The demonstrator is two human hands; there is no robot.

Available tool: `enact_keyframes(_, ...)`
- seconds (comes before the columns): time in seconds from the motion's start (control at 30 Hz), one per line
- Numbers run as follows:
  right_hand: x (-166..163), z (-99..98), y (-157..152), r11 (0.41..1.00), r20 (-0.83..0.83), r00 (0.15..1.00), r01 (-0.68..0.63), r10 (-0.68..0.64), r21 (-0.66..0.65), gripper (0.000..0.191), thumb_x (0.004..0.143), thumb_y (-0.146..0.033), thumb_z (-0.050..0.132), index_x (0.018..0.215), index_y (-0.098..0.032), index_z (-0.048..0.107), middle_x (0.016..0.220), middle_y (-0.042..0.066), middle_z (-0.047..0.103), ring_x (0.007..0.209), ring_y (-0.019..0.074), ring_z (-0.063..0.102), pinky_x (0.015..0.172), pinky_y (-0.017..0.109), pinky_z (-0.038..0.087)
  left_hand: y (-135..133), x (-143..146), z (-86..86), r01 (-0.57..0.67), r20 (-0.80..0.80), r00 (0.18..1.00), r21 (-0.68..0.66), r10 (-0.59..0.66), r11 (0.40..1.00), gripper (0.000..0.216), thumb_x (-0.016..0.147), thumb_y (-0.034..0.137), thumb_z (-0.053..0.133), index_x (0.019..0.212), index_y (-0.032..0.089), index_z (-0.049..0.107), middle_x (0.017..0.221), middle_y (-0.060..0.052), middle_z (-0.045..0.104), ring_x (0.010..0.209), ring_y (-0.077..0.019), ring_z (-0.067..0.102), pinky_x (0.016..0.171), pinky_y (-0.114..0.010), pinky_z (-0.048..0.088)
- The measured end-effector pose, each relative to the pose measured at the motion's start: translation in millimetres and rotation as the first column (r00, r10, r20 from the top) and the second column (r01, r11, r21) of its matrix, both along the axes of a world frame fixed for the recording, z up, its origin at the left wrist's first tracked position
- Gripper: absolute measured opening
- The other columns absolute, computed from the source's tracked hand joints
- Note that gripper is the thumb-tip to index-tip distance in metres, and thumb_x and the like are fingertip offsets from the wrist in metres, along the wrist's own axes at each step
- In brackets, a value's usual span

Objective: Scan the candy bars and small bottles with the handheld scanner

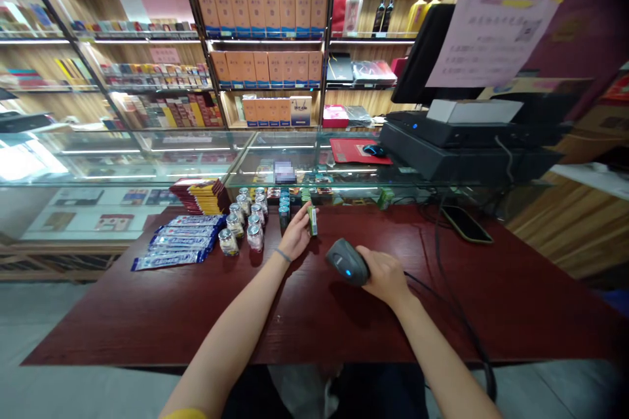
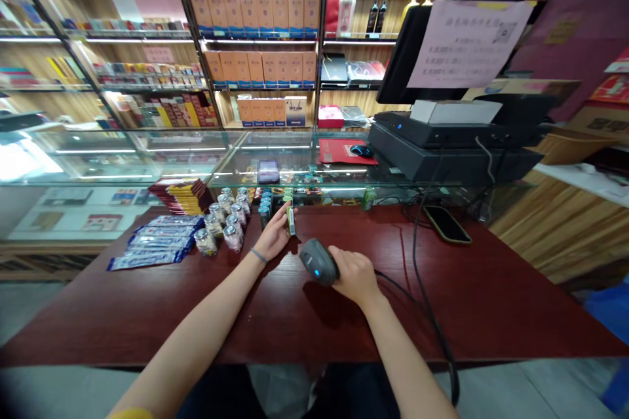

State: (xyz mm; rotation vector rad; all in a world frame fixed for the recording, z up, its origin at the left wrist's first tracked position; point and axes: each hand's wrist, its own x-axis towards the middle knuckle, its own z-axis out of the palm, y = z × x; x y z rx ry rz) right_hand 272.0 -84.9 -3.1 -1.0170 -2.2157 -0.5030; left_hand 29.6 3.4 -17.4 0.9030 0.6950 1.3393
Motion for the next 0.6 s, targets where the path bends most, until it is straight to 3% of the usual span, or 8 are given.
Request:
enact_keyframes(0.33, -2.0, 1.7, -1.8, 0.998, 0.019, 1.000, -0.003, 0.004, -0.070, 0.033, 0.073, -0.022, 0.053, 0.105, -0.014, 0.057, 0.080, 0.004, 0.071, 0.067, 0.0184, 0.066, 0.063, 0.030, 0.040, 9.7, -4.7, -12.9, 0.051, 0.078, 0.996, 0.012, -0.052, 0.999, 0.050, 0.087, 0.035, 0.063, 0.136, 0.026, 0.055, 0.138, -0.010, 0.058, 0.107, -0.0185, 0.063, 0.087, -0.031, 0.052)
enact_keyframes(0.6, 11.3, 11.2, 2.2, 0.992, -0.024, 0.997, 0.071, -0.074, -0.103, 0.034, 0.072, -0.024, 0.055, 0.105, -0.016, 0.057, 0.076, 0.004, 0.071, 0.067, 0.0191, 0.066, 0.063, 0.028, 0.040, 2.1, -1.7, -0.4, -0.025, -0.002, 1.000, 0.003, 0.025, 1.000, 0.055, 0.084, 0.039, 0.068, 0.136, 0.026, 0.054, 0.131, -0.009, 0.062, 0.100, -0.0177, 0.066, 0.081, -0.030, 0.054)
